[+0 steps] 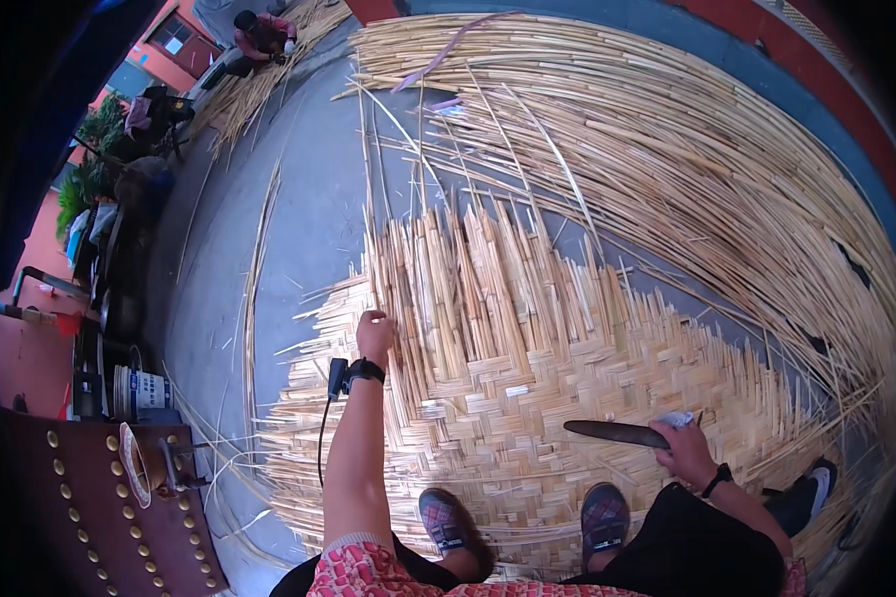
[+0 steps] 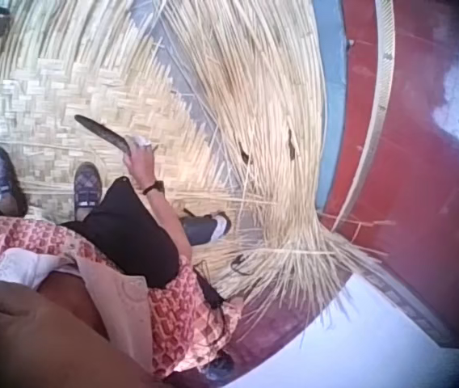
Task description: Manually weaving thin bamboo strips to create a large flat mat structure.
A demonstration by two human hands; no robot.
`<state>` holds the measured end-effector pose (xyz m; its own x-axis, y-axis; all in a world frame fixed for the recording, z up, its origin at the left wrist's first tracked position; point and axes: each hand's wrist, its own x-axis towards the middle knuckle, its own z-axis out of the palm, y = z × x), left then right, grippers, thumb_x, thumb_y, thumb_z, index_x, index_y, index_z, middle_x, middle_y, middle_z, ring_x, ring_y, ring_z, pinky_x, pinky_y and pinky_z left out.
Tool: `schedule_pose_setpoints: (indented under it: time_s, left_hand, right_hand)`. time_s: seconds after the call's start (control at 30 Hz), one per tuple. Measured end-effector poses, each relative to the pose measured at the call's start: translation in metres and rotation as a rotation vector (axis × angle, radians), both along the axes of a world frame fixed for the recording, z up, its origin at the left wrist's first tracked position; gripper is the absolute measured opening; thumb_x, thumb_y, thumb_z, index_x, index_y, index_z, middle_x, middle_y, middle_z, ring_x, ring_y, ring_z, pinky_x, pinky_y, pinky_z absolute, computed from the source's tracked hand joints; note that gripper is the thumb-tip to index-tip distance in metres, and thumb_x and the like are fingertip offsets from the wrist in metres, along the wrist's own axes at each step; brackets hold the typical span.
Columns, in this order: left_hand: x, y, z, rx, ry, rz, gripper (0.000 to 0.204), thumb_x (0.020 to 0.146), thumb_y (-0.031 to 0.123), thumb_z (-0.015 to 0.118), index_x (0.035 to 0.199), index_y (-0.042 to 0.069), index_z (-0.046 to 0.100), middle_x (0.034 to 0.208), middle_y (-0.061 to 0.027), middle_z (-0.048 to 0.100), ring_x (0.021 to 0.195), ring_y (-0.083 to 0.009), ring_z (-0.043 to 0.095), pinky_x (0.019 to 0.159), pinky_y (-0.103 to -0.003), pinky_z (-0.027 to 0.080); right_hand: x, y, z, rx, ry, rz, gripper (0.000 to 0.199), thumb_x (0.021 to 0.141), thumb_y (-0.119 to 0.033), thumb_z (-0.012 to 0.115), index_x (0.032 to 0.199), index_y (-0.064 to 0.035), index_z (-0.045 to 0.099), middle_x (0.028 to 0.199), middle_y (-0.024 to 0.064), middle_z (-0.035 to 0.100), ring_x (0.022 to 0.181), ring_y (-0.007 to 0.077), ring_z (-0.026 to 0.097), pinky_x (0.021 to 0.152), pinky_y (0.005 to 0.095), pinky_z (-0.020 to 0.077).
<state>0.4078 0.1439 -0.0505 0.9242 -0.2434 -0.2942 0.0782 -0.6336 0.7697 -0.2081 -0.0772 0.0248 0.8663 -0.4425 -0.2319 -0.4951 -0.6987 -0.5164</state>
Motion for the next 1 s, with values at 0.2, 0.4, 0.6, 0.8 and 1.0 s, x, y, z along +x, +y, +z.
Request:
schedule_pose_setpoints:
  time_s: [0.2, 0.4, 0.6, 0.8, 1.0]
  left_hand:
    - [0.004, -0.013, 0.025, 0.162, -0.059, -0.240, 0.027, 0.086, 0.020, 0.068, 0.105, 0.003, 0.061, 0.078, -0.0060, 0.064, 0.064, -0.0154, 0.062, 0.048, -0.029, 0.049]
    - [0.008, 0.000, 0.072, -0.012, 0.405, -0.269, 0.025, 0.091, 0.030, 0.066, 0.098, 0.006, 0.059, 0.079, -0.0029, 0.061, 0.065, -0.0106, 0.058, 0.050, -0.026, 0.048]
    - [0.031, 0.007, 0.090, 0.054, 0.675, -0.502, 0.033, 0.093, 0.040, 0.067, 0.096, 0.007, 0.064, 0.075, 0.0019, 0.060, 0.058, -0.0072, 0.044, 0.050, -0.025, 0.036]
    - [0.107, -0.058, 0.187, -0.614, 0.718, -0.434, 0.024, 0.094, 0.014, 0.060, 0.110, -0.004, 0.059, 0.099, -0.0163, 0.071, 0.099, -0.0277, 0.070, 0.058, -0.022, 0.056]
    - [0.175, -0.122, 0.311, -0.687, 0.213, -0.511, 0.030, 0.100, 0.020, 0.057, 0.119, -0.003, 0.057, 0.109, -0.0133, 0.069, 0.105, -0.0229, 0.069, 0.081, -0.028, 0.062]
  right_hand:
    - [-0.007, 0.002, 0.015, 0.013, 0.063, 0.006, 0.054, 0.072, -0.017, 0.072, 0.124, -0.0130, 0.058, 0.115, 0.0130, 0.062, 0.104, 0.0359, 0.057, 0.091, 0.0464, 0.0457]
    - [0.008, -0.003, 0.022, -0.026, 0.127, 0.011, 0.054, 0.069, -0.026, 0.075, 0.120, -0.0156, 0.060, 0.091, 0.0128, 0.061, 0.087, 0.0333, 0.059, 0.077, 0.0445, 0.0493]
    - [0.066, 0.000, 0.059, 0.139, 0.055, 0.081, 0.040, 0.071, -0.032, 0.077, 0.106, -0.0157, 0.067, 0.085, 0.0104, 0.061, 0.080, 0.0301, 0.061, 0.072, 0.0420, 0.0499]
    - [0.173, -0.013, 0.082, 0.056, 0.036, 0.261, 0.031, 0.073, -0.032, 0.077, 0.092, -0.0133, 0.064, 0.081, 0.0080, 0.061, 0.079, 0.0287, 0.061, 0.069, 0.0413, 0.0497]
    - [0.247, -0.042, 0.081, -0.071, -0.148, 0.222, 0.032, 0.081, -0.029, 0.072, 0.103, -0.0102, 0.059, 0.079, 0.0112, 0.058, 0.075, 0.0325, 0.059, 0.067, 0.0426, 0.0481]
